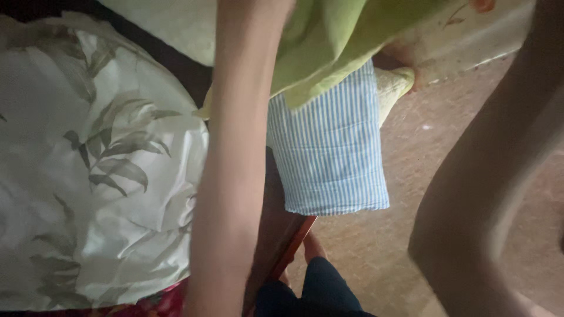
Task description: The person folds a light green pillowcase around a blue-and-white striped pillow, then folds a second light green pillowcase around a red floral pillow. The person places the folded items on a bed and adjusts a white sheet.
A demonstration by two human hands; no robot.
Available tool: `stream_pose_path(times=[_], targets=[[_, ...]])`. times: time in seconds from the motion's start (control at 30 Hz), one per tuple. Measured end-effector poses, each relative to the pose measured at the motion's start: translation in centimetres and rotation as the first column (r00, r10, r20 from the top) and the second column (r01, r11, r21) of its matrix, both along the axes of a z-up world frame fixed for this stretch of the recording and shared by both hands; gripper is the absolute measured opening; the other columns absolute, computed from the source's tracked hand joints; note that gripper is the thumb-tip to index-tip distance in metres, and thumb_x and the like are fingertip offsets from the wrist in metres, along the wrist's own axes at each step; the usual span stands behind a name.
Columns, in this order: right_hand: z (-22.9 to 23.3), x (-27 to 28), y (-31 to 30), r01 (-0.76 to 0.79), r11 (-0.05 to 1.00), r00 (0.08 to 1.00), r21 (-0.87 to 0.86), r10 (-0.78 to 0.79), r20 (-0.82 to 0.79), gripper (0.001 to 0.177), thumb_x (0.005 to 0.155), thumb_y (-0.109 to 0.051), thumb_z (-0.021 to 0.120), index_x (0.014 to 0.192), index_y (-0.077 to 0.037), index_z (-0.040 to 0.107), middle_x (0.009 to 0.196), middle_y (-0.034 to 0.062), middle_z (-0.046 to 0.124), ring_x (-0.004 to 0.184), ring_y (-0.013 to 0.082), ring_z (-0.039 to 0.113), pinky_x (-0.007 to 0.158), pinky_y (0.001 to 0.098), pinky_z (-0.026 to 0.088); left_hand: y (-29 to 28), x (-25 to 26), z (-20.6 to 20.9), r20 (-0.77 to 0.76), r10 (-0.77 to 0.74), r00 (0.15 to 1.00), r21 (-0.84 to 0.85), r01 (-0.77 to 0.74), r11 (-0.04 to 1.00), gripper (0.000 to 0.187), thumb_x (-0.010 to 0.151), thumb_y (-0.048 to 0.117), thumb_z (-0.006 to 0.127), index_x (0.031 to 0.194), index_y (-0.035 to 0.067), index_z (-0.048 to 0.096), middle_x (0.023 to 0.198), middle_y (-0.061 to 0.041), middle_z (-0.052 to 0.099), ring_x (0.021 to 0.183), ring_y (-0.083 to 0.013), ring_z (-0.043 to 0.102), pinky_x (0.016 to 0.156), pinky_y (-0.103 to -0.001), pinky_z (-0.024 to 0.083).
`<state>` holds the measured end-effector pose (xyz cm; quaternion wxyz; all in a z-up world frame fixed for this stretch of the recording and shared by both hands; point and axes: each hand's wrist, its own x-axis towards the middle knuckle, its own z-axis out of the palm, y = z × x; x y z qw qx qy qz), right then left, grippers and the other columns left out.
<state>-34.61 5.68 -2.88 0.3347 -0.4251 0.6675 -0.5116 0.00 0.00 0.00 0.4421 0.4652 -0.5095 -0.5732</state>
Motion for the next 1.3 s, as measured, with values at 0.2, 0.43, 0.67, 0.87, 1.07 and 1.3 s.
stream_pose_path(times=[0.2,0.43,0.67,0.87,1.07,1.3], targets=[[0.2,8.6,7.1,-0.067,0.998,0.996,-0.022,0.065,-0.065,0.051,0.093,-0.011,0.067,0.14,0.001,0.051,0.128,0.0154,0.062,0.114,0.0253,0.06,0.098,0.041,0.051,10.2,0.3,2.0,0.187,-0.038,0.982,0.083,0.023,0.996,0.028,0.104,0.023,0.069,0.112,-0.004,0.07,0.099,-0.017,0.075,0.083,-0.0213,0.071,0.071,-0.037,0.059],[-6.4,20.1,19.0,-0.326,0.942,0.729,0.08,0.196,0.656,0.041,0.098,-0.011,0.059,0.138,-0.001,0.054,0.128,0.015,0.063,0.113,0.0232,0.063,0.094,0.0367,0.054,20.3,-3.7,-10.0,0.2,0.007,0.98,-0.024,-0.003,1.0,0.024,0.094,0.013,0.069,0.115,0.012,0.079,0.144,-0.017,0.057,0.117,-0.0234,0.066,0.075,-0.034,0.064],[-3.7,18.8,10.9,0.051,0.985,0.906,0.167,-0.116,0.406,0.028,0.095,-0.024,0.061,0.106,-0.001,0.071,0.088,0.0016,0.066,0.079,0.0122,0.061,0.069,0.028,0.053,13.4,-2.3,-6.8,0.639,0.266,0.722,0.108,-0.426,0.898,0.027,0.105,0.025,0.053,0.107,0.01,0.076,0.099,-0.011,0.077,0.082,-0.0199,0.075,0.075,-0.029,0.06],[5.7,14.4,-1.0,0.158,0.987,0.948,0.014,-0.147,-0.281,0.026,0.096,-0.014,0.062,0.115,0.002,0.054,0.111,0.0153,0.051,0.095,0.0102,0.051,0.077,0.028,0.04,-1.1,-1.4,-2.3,0.098,0.282,0.954,0.001,-0.284,0.959,0.029,0.105,0.024,0.056,0.125,0.005,0.065,0.119,-0.014,0.07,0.103,-0.0212,0.068,0.091,-0.032,0.054],[9.4,7.9,12.7,0.077,0.939,0.992,-0.334,-0.107,-0.071,0.021,0.11,-0.025,0.067,0.11,-0.004,0.063,0.12,0.0097,0.06,0.112,0.0221,0.061,0.093,0.0409,0.055,7.3,4.2,-1.1,0.009,0.139,0.99,-0.139,-0.136,0.981,0.044,0.105,0.023,0.059,0.142,0.001,0.053,0.139,-0.016,0.062,0.125,-0.0224,0.061,0.106,-0.035,0.049],[-7.9,9.5,27.2,0.462,0.797,0.837,0.388,-0.536,0.105,0.025,0.111,-0.012,0.051,0.116,0.003,0.071,0.102,0.0119,0.068,0.086,0.0184,0.063,0.068,0.0294,0.051,29.1,9.2,-12.6,0.229,0.175,0.957,0.383,-0.254,0.888,0.056,0.092,0.009,0.059,0.147,0.008,0.047,0.143,-0.018,0.06,0.129,-0.026,0.061,0.11,-0.035,0.046]])
